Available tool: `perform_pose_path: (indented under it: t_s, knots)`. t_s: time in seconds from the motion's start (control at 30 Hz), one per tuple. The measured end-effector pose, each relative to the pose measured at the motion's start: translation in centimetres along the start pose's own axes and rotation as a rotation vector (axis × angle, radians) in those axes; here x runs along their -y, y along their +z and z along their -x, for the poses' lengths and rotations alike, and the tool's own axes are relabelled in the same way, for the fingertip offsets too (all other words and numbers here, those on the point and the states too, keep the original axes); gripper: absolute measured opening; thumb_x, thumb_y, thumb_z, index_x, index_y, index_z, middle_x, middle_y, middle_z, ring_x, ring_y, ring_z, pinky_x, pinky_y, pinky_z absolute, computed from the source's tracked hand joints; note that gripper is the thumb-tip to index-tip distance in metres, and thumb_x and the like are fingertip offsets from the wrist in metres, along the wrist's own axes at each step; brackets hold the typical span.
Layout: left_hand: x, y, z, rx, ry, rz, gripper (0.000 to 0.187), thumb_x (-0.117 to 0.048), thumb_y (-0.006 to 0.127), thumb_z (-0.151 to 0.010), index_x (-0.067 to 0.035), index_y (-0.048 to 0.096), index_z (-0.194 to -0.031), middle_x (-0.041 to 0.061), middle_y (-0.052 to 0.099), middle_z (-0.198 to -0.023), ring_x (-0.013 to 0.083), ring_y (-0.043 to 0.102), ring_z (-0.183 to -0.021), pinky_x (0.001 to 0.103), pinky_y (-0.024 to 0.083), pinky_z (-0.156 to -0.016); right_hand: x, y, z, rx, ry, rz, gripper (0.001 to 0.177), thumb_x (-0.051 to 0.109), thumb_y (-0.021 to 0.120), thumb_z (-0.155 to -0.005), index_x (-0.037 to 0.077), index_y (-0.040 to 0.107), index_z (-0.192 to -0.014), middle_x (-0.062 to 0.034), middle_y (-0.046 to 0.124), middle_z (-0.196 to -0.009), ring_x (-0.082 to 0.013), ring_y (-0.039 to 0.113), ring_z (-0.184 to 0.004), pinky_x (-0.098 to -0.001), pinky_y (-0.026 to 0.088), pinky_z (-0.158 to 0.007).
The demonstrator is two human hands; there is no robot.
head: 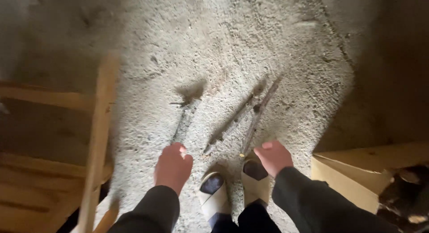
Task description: Pick up wooden sticks from the floor and place them into a cardboard box.
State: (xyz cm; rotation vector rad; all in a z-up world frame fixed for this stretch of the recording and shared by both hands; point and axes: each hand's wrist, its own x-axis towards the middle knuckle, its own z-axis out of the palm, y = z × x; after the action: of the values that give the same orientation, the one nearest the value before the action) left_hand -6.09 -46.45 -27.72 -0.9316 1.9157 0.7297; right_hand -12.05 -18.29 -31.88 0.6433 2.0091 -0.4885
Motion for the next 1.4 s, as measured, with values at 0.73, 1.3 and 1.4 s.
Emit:
perform_pose_path:
  t_s: [0.73,1.3,1.4]
  knots:
    - [1.8,5.2,-12.0,-0.268,0.058,-0.194,0.048,-0.028,0.063,-0.095,-0.007,0.047,-0.135,0.021,0.069,-0.117,0.0391,0.069,-0.115,0.056,0.058,-0.095,7.1,6.8,-8.1,-0.403,0.045,-0.271,0.094,0.057,0.080,-0.085,0.000,0.030,-0.141,-0.0324,0.032,-0.145,-0.0537,0.041,-0.137,-0.0701,0.039,-0.111]
    - [-1.4,5.5,-11.9,-0.159,0.155,-0.028,0.058,-0.048,0.068,-0.079,-0.013,0.066,-0.125,0.019,0.072,-0.111,0.0399,0.071,-0.111,0.055,0.056,-0.096,8.2,5.4,-10.3,-0.264,0.175,-0.487,0.093,0.047,0.082,-0.088,-0.006,0.033,-0.147,-0.0284,0.043,-0.148,-0.0435,0.048,-0.136,-0.0647,0.045,-0.111]
    - [-2.4,6.3,-10.8,-0.117,0.173,0.098,0.068,-0.053,0.067,-0.076,-0.015,0.064,-0.132,0.018,0.071,-0.117,0.0388,0.068,-0.117,0.053,0.055,-0.099,7.0,4.2,-9.6,-0.280,0.158,-0.574,0.097,0.047,0.082,-0.088,-0.005,0.028,-0.151,-0.0263,0.038,-0.153,-0.0429,0.045,-0.140,-0.0659,0.044,-0.112]
